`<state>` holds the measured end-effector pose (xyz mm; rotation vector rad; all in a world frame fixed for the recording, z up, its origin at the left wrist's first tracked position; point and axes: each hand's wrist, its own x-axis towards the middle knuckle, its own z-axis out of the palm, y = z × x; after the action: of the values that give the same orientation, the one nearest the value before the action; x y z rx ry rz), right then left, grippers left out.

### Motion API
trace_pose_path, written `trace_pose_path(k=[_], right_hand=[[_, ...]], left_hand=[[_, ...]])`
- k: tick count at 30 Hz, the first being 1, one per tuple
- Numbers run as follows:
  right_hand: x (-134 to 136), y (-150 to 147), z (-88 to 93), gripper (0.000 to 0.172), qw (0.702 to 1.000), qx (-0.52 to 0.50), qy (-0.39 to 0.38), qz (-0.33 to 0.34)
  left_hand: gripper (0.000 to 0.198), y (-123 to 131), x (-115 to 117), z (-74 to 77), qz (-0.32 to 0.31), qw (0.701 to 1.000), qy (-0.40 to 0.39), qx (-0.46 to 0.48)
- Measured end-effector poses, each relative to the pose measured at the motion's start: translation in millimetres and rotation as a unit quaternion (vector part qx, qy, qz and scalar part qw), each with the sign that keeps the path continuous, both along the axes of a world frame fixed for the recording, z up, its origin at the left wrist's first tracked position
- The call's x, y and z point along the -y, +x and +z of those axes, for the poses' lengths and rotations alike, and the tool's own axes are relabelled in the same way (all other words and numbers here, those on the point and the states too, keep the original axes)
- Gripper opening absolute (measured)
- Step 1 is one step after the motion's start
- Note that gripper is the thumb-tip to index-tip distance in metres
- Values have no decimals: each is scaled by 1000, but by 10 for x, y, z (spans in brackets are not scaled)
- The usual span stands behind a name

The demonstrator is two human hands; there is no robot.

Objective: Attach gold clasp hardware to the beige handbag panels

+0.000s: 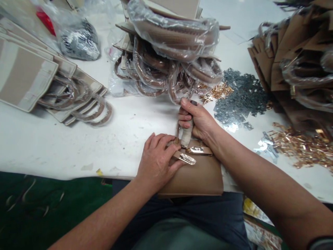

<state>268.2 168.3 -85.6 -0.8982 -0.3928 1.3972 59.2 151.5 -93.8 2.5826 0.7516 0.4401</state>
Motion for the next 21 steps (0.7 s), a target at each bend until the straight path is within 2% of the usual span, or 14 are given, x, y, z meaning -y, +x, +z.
trace_pose_path(k=[15, 21], right_hand=[[14, -40, 41, 62, 1000, 2, -1, -4], [-5, -45, -36, 65, 1000, 7, -1, 4]], left_hand=[[36, 12, 2, 32, 2, 1000, 4, 0], [36, 11, 10, 36, 0, 1000, 3, 1]])
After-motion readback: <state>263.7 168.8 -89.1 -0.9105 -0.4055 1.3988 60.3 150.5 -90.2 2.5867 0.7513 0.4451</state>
